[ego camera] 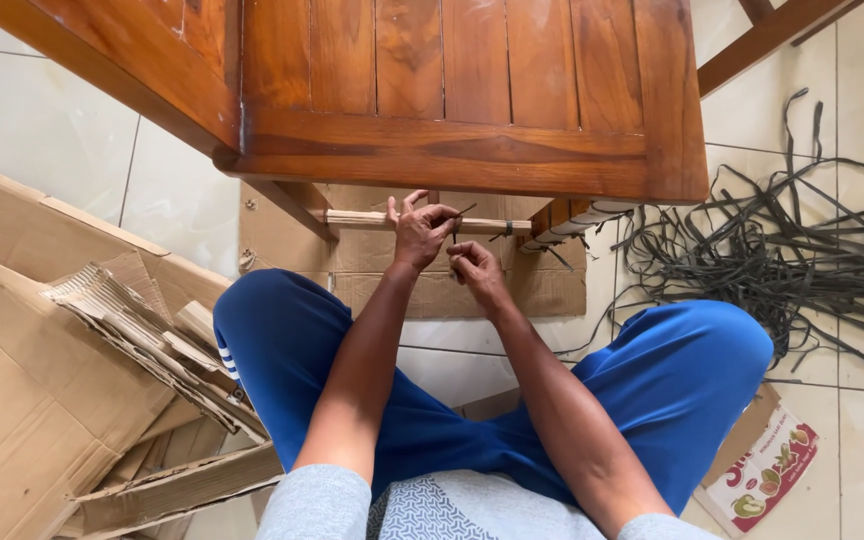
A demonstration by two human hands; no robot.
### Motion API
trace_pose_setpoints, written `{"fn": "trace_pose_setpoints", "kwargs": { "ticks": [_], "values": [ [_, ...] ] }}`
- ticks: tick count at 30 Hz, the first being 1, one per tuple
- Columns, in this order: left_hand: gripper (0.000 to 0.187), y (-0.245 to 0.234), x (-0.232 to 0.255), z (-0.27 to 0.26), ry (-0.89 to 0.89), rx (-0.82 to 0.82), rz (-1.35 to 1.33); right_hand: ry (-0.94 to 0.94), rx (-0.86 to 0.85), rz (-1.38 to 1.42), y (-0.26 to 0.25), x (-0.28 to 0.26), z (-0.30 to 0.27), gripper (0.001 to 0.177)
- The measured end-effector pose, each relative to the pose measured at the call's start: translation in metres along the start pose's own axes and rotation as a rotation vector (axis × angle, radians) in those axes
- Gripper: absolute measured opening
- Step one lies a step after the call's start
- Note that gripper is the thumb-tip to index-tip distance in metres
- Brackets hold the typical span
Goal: Wrapping wooden chair legs with protective cardboard and securing them with plastic ties.
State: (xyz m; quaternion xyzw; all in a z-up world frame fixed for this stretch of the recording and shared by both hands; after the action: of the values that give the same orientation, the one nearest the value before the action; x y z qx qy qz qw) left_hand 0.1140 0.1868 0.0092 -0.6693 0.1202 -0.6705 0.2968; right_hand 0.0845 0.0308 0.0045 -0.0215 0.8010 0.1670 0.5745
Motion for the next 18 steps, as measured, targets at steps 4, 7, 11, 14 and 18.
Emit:
{"fn": "trace_pose_setpoints", "kwargs": {
  "ticks": [4, 7, 11, 14, 18],
  "values": [
    [0.013, -0.001, 0.002, 0.000, 0.002, 0.000, 0.005, 0.020, -0.080, 0.098, 0.007, -0.013, -0.008, 0.026],
    [0.013, -0.004, 0.006, -0.001, -0.001, -0.017, -0.027, -0.015, -0.096, 0.085, 0.008, -0.016, -0.009, 0.026],
    [0.014, -0.006, 0.009, -0.002, 0.006, -0.041, -0.031, -0.173, -0.042, -0.217, 0.011, -0.034, -0.011, 0.023],
    [0.017, -0.005, 0.007, -0.001, 0.013, -0.042, -0.012, -0.364, 0.073, -0.504, 0.012, -0.051, -0.012, 0.010],
    [0.019, -0.001, 0.000, 0.000, 0.016, -0.049, -0.033, -0.781, 0.211, -0.948, 0.016, -0.055, -0.008, 0.008]
  ]
}}
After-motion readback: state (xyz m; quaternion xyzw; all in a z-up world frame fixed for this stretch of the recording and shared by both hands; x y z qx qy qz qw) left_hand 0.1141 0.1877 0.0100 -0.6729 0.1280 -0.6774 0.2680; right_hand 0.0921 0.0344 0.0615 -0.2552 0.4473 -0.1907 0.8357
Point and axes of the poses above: each hand's wrist, its own z-axis towards the middle knuckle, its own y-axis out of the palm, x = y × z, the point moved 4 cm from there along z, towards the middle knuckle, and after that the axes turned 1 degree about -x, right-handed, at the moved point
